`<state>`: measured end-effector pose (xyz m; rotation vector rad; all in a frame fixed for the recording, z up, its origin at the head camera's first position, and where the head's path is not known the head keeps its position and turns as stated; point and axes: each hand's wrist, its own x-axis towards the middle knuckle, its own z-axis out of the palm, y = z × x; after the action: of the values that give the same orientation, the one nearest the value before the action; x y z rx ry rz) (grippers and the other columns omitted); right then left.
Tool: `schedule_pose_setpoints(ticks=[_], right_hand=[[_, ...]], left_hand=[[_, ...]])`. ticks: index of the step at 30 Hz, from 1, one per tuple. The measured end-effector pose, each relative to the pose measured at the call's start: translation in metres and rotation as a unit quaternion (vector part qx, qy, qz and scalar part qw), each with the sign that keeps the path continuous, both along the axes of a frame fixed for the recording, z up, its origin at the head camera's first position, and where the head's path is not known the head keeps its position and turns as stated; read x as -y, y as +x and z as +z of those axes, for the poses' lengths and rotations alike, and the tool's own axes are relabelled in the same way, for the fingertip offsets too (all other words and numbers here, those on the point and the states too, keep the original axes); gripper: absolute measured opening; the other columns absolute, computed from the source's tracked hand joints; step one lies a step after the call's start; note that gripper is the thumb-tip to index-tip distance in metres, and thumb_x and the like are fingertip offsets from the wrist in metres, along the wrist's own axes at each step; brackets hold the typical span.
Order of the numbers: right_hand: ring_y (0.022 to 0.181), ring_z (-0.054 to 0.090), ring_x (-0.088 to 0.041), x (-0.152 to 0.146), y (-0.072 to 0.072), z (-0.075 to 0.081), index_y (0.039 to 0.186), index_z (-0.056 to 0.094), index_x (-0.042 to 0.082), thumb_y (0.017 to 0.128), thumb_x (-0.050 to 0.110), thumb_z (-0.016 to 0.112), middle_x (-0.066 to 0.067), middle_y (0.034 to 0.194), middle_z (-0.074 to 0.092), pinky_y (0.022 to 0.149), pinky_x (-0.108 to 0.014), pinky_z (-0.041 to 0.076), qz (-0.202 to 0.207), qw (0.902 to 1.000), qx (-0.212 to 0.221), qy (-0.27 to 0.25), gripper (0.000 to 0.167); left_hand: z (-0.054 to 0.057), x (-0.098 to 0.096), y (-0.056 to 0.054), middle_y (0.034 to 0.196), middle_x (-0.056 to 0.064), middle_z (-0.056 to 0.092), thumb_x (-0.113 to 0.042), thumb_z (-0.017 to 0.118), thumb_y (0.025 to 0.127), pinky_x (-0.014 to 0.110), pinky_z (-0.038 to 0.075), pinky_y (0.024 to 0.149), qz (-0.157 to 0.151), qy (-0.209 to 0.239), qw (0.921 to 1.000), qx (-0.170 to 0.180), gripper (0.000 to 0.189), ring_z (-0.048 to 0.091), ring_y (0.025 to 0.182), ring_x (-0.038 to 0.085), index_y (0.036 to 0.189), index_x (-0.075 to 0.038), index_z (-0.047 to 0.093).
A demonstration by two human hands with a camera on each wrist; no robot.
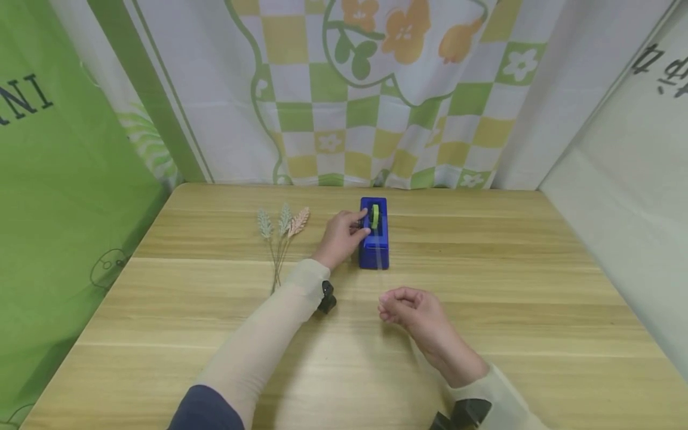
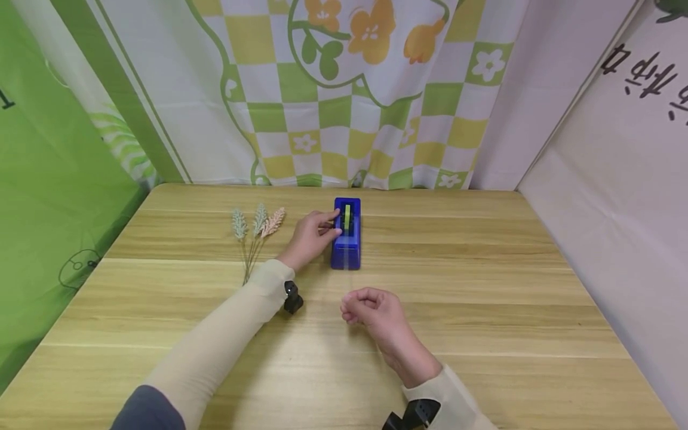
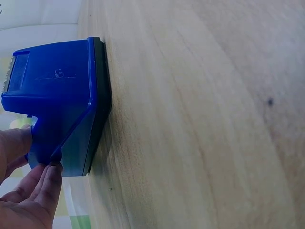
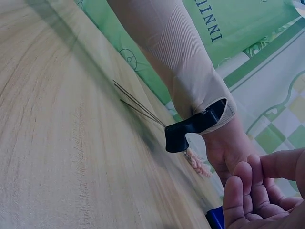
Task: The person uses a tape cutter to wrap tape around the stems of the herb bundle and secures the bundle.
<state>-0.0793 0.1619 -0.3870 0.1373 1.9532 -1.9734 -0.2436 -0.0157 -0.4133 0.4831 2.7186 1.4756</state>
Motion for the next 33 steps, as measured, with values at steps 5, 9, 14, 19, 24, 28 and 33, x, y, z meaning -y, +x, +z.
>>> schedule_pose_setpoints(ticks=[5,9,14,19,24,28,33], right_hand=[[0.083,0.069,-0.008,0.000,0.003,0.000,0.109,0.065,-0.004,0.101,0.006,0.063,0.003,0.089,0.074,0.084,-0.022,0.060,-0.010,0.9999,0.005,-0.005,0.013],[0.082,0.070,-0.009,0.002,0.006,0.001,0.110,0.066,-0.005,0.101,0.006,0.064,0.003,0.089,0.074,0.084,-0.022,0.060,-0.013,0.9999,0.011,-0.003,0.014],[0.082,0.070,-0.008,0.003,0.008,0.001,0.110,0.065,-0.006,0.100,0.006,0.064,0.004,0.088,0.074,0.084,-0.022,0.060,-0.008,1.0000,0.004,-0.005,0.016],[0.082,0.070,-0.008,0.001,0.008,0.002,0.109,0.065,-0.005,0.100,0.006,0.064,0.004,0.088,0.074,0.084,-0.023,0.061,-0.006,1.0000,0.001,-0.007,0.014],[0.083,0.070,-0.009,-0.001,0.009,0.001,0.111,0.066,-0.006,0.101,0.006,0.064,0.003,0.090,0.075,0.086,-0.024,0.061,-0.004,0.9999,0.005,-0.008,0.016],[0.083,0.070,-0.009,-0.002,0.009,0.000,0.109,0.066,-0.004,0.100,0.006,0.064,0.002,0.090,0.074,0.086,-0.024,0.061,-0.003,0.9999,0.002,-0.012,0.013],[0.084,0.070,-0.009,-0.005,0.008,0.002,0.109,0.066,-0.004,0.100,0.007,0.064,0.003,0.091,0.075,0.087,-0.025,0.061,0.003,1.0000,-0.006,-0.006,0.014]], left_hand=[[0.001,0.000,0.001,0.136,0.022,0.061,-0.013,0.069,0.102,0.036,0.057,0.106,0.000,0.001,1.0000,0.001,0.052,0.067,0.123,0.032,0.151,-0.010,0.054],[0.002,-0.001,0.001,0.136,0.022,0.060,-0.014,0.068,0.102,0.037,0.057,0.106,-0.002,0.001,1.0000,0.001,0.052,0.066,0.124,0.033,0.152,-0.010,0.053],[0.003,-0.001,0.002,0.136,0.021,0.060,-0.014,0.067,0.103,0.037,0.057,0.106,0.000,0.000,1.0000,0.003,0.051,0.066,0.123,0.032,0.152,-0.010,0.053],[0.003,0.002,0.003,0.135,0.021,0.061,-0.015,0.065,0.104,0.038,0.058,0.102,-0.007,-0.011,0.9999,0.001,0.051,0.066,0.117,0.031,0.153,-0.010,0.052],[0.005,0.010,0.006,0.138,0.022,0.065,-0.018,0.062,0.106,0.040,0.060,0.098,-0.023,-0.022,0.9995,0.003,0.049,0.069,0.112,0.033,0.152,-0.006,0.052],[0.012,0.024,0.013,0.132,0.022,0.070,-0.018,0.060,0.106,0.040,0.062,0.092,-0.018,-0.036,0.9992,0.005,0.045,0.073,0.108,0.033,0.147,-0.001,0.056],[0.028,0.052,0.030,0.125,0.021,0.072,-0.020,0.060,0.106,0.042,0.062,0.085,0.009,-0.067,0.9977,0.003,0.044,0.073,0.102,0.033,0.145,0.000,0.057]])
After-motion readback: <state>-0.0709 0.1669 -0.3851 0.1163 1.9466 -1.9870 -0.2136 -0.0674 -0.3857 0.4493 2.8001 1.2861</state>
